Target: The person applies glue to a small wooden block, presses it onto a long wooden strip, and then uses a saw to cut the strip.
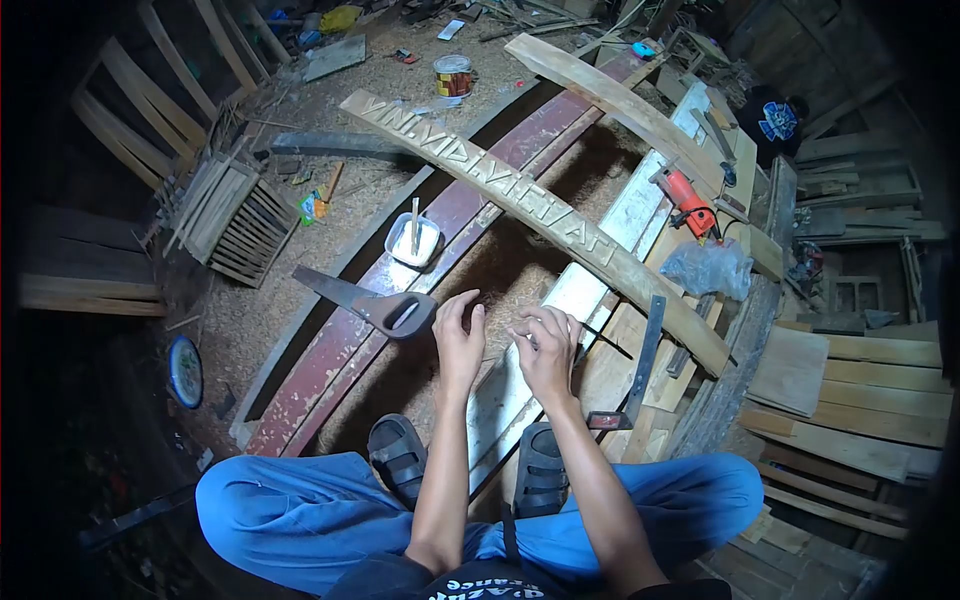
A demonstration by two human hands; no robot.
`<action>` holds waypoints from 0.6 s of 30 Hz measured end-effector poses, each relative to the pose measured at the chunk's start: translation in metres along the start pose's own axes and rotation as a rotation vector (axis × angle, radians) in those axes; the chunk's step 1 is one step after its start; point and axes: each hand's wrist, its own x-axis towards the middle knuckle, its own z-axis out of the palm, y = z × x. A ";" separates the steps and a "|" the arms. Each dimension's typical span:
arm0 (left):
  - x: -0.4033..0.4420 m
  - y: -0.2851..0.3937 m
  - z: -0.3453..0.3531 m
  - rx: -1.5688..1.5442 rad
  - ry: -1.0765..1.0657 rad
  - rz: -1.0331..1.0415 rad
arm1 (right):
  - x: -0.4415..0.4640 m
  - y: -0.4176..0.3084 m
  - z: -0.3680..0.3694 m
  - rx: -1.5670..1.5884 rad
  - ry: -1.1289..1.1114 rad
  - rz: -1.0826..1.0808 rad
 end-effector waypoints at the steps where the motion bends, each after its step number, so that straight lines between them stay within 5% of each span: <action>1: 0.000 -0.002 0.000 -0.018 0.002 -0.006 | -0.002 -0.003 0.000 -0.008 -0.008 0.008; 11: 0.019 0.005 -0.007 -0.127 -0.063 -0.051 | 0.027 -0.015 0.004 -0.083 -0.084 0.108; 18: 0.040 0.004 -0.038 -0.229 0.002 -0.100 | 0.067 -0.030 0.000 -0.193 -0.327 -0.117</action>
